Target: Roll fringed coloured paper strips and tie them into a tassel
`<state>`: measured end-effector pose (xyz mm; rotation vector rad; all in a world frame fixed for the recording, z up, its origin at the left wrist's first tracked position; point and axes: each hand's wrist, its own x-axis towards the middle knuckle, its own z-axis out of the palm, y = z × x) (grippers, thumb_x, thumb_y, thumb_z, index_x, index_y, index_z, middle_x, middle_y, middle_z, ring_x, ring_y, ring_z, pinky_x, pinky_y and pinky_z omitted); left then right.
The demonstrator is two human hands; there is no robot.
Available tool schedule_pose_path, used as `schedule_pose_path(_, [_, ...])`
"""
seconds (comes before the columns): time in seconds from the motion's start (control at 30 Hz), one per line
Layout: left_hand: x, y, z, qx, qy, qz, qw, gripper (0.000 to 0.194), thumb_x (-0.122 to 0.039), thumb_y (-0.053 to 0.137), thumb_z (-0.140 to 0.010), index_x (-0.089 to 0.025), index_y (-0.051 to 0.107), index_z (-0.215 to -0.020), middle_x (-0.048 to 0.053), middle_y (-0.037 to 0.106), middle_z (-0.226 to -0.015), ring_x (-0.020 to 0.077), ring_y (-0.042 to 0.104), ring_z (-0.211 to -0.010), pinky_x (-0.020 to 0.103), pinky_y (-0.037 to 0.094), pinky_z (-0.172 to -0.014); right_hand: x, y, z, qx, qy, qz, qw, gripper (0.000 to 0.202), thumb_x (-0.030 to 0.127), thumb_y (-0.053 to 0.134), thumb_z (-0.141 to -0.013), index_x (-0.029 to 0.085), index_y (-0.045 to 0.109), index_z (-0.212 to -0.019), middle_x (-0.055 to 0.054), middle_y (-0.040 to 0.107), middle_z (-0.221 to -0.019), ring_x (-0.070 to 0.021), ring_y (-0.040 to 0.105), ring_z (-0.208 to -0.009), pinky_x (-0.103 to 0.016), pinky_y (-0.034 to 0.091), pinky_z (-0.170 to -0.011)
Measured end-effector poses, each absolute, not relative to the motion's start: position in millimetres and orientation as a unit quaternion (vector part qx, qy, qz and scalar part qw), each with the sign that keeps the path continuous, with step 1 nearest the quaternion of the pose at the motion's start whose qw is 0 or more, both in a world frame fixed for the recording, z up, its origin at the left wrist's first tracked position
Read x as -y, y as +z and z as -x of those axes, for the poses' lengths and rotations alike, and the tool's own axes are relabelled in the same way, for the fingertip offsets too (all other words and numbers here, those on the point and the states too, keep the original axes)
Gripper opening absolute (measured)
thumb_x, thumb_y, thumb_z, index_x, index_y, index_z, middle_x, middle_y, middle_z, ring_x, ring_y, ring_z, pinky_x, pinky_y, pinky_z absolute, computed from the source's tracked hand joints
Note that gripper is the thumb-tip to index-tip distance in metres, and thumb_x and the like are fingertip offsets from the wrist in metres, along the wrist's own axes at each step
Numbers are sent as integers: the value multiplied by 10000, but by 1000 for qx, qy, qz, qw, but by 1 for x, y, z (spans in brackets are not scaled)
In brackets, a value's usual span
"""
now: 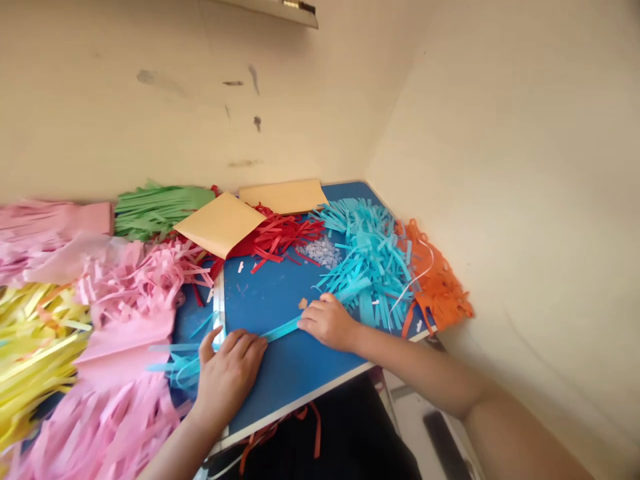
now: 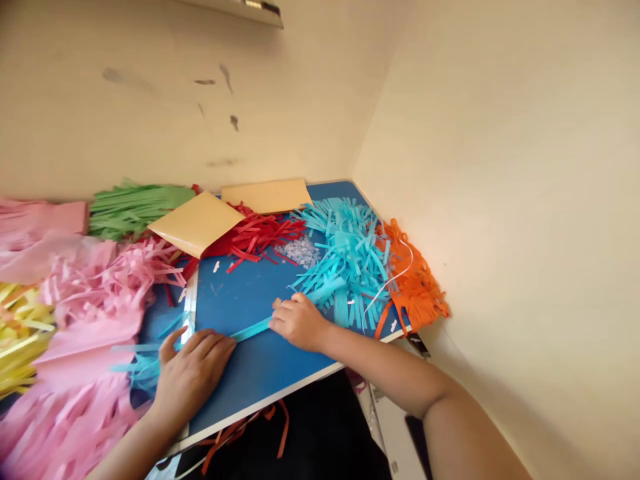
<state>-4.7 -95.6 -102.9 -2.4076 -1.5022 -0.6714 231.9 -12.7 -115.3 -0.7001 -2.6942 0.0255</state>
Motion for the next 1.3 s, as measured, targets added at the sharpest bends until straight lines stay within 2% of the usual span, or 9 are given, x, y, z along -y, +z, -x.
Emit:
schedule_pose_path(0.13, [95,-110,23,539,-251,802,51,267,-356,503,-957,-268,727,-841,8,737,-825,224,653,-831,447,350,-926,1,-117,-249,906,146,350,190,107,309,732,-888,231,730,-815,3,691,-874,-159,538,-839,-331,258,-770])
schedule_pose_path(0.23, [93,-111,24,567,-249,785,24,316,-414,492,-952,-259,720,-797,18,732,-810,233,633,-830,421,370,-860,-3,-109,-246,878,201,405,158,128,323,776,-842,218,727,-787,7,676,-863,-161,543,-862,-315,263,-763])
schedule_pose_path(0.53, [84,-104,15,617,-181,765,-32,311,-427,508,-917,-247,664,-716,19,704,-764,246,614,-833,425,365,-851,-9,-84,-227,857,204,471,42,124,295,736,-821,218,708,-727,12,665,-840,-172,557,-846,-300,273,-713])
schedule_pose_path(0.63, [84,-103,14,624,-154,766,-10,254,-399,530,-910,-243,667,-765,25,706,-797,253,614,-848,449,362,-876,-8,-82,-228,853,175,490,46,111,316,738,-819,215,699,-794,-6,666,-863,-190,555,-863,-314,285,-744])
schedule_pose_path(0.73, [89,-99,11,586,-154,793,54,188,-241,527,-905,-291,707,-921,32,718,-917,268,614,-936,508,320,-972,-3,-84,-231,898,97,414,114,67,306,687,-885,241,697,-901,-24,681,-975,-211,529,-959,-372,272,-825])
schedule_pose_path(0.87, [92,-93,6,532,-160,826,97,374,-80,484,-859,-339,726,-975,22,732,-952,279,603,-998,546,269,-1027,2,-93,-229,964,8,221,147,164,291,565,-985,238,692,-895,-10,705,-961,-200,496,-1000,-421,243,-872])
schedule_pose_path(1.0, [90,-89,0,514,-163,833,123,279,-134,504,-892,-298,727,-931,10,747,-924,267,617,-986,534,278,-1043,3,-101,-219,973,-64,176,133,284,139,441,-1007,194,665,-840,-26,684,-849,-200,488,-966,-415,257,-853])
schedule_pose_path(1.13, [86,-90,-8,515,-186,826,133,173,-277,559,-916,-226,724,-906,37,755,-909,270,637,-974,522,300,-1038,-2,-100,-214,969,-49,214,117,228,192,484,-994,168,642,-832,-47,659,-854,-203,491,-882,-399,277,-818])
schedule_pose_path(1.3, [82,-91,-9,520,-192,825,111,199,-283,547,-927,-218,732,-889,41,757,-900,267,647,-947,524,302,-1030,-5,-88,-216,977,-30,197,77,196,233,525,-993,173,660,-863,-58,669,-878,-205,507,-887,-400,277,-821])
